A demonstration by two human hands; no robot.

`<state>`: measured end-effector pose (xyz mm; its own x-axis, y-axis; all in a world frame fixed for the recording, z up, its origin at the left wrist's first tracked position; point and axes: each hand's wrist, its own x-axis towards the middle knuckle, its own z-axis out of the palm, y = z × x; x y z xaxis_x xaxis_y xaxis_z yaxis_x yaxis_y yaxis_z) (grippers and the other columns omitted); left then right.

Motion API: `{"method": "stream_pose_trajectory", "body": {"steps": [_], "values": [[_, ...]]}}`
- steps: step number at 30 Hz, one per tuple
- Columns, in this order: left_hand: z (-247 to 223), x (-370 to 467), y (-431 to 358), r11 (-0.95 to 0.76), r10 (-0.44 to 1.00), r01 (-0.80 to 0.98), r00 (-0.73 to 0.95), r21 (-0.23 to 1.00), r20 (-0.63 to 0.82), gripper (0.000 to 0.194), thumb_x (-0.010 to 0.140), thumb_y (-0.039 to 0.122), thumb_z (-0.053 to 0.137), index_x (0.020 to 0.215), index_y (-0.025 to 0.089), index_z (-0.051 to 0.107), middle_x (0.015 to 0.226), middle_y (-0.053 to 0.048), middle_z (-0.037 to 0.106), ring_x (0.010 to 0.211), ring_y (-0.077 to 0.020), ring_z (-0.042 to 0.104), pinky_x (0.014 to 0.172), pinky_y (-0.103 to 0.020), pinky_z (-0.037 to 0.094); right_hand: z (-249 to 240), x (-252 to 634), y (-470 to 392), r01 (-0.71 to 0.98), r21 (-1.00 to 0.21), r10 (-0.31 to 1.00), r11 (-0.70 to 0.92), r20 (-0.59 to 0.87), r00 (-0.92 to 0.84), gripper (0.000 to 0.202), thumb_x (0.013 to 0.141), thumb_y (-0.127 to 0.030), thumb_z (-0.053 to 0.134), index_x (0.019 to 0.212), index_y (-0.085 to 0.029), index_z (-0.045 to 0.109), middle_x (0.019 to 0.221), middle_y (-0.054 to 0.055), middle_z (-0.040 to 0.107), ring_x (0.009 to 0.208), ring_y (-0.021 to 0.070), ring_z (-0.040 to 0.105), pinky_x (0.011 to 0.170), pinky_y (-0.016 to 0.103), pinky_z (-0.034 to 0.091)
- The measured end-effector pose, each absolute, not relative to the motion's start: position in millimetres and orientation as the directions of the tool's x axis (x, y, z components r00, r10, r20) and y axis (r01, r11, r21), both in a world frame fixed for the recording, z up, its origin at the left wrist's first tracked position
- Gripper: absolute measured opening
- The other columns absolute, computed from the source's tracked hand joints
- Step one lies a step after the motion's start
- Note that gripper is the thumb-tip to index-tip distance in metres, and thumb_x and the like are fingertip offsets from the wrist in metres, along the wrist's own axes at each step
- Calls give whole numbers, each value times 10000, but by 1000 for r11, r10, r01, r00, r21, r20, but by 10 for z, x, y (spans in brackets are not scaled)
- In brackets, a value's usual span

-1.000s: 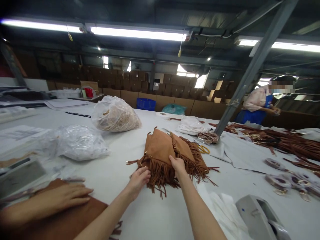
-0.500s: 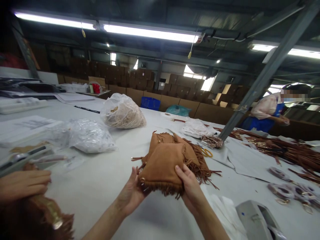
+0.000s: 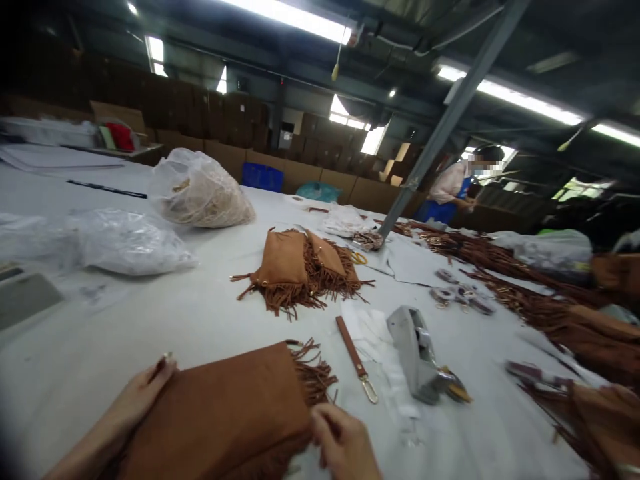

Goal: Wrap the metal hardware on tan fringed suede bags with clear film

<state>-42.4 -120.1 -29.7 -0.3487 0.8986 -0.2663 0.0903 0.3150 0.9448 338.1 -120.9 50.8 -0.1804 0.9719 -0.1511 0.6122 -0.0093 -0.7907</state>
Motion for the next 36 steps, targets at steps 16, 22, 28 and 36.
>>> {"method": "stream_pose_trajectory", "body": {"steps": [16,22,28,36], "values": [[9,30,-998,-8,841,701,-381,713,385,576,792,486,495,1290,201,448,1209,-122,555,1043,-298,548,948,-479,419,477,3929,-451,539,-830,990,-140,-127,61,277,799,-422,534,932,-180,555,573,-27,579,512,131,528,505,227,385],[740,956,-1208,-346,928,206,220,915,301,539,849,306,506,1371,260,376,1358,-110,471,901,-201,608,860,-323,486,1071,3082,-862,12,-971,913,-238,-228,-340,409,702,-464,691,957,-148,647,758,52,653,630,138,579,576,237,446],[819,1240,-1193,-187,976,-38,108,982,190,322,882,406,456,793,168,654,710,-60,659,662,-173,607,649,-259,460,1186,2685,-878,396,-902,960,171,62,-272,294,750,-469,624,703,-186,688,651,31,622,623,169,559,584,252,441],[482,903,-1270,-1,997,-185,-72,983,-12,395,853,524,454,792,148,556,665,-17,591,500,-102,519,499,-214,385,856,2377,-821,468,-822,881,325,83,-465,325,872,-396,474,711,-181,657,656,24,634,630,165,580,591,227,458]]}}
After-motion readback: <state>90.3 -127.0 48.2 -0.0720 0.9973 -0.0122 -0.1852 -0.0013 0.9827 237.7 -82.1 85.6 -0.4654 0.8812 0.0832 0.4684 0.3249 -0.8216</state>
